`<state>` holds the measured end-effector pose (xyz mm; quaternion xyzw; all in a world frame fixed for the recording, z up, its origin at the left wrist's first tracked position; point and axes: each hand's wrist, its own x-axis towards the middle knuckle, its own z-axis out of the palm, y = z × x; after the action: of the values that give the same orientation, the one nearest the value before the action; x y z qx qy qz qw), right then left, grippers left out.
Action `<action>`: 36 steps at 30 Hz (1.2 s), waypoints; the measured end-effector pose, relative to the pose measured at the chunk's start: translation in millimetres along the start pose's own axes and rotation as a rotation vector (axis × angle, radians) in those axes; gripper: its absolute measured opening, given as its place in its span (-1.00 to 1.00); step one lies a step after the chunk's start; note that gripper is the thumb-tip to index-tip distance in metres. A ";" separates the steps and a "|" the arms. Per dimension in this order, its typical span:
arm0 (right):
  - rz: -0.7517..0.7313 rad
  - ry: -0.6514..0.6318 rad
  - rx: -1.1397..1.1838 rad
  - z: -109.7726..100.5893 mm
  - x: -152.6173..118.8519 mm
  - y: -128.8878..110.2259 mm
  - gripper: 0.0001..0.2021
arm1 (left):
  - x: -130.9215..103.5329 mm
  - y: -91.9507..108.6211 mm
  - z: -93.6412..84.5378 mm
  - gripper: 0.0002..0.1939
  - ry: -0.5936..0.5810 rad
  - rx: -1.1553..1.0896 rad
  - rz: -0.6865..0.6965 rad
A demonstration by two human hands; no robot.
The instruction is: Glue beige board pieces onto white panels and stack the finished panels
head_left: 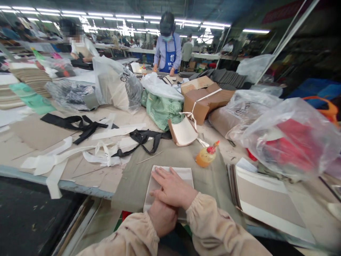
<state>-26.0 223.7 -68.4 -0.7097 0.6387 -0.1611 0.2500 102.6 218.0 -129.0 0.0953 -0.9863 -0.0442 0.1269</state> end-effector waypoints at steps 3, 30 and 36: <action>0.065 0.084 0.002 2.1 -15.2 4.0 -0.36 | -0.3 -2.1 1.7 -0.53 0.011 -0.026 0.030; 0.472 0.912 0.917 19.8 -84.8 50.6 -0.50 | 21.1 -46.1 -69.7 -0.29 0.471 -0.730 -0.840; 0.363 0.951 0.938 0.7 -108.5 37.4 -0.59 | 39.6 -41.7 -83.4 -0.55 0.284 -1.552 -0.989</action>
<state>-70.9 328.7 -80.1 -0.2608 0.6504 -0.6696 0.2462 93.9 164.1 -43.6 0.3979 -0.5032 -0.7282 0.2412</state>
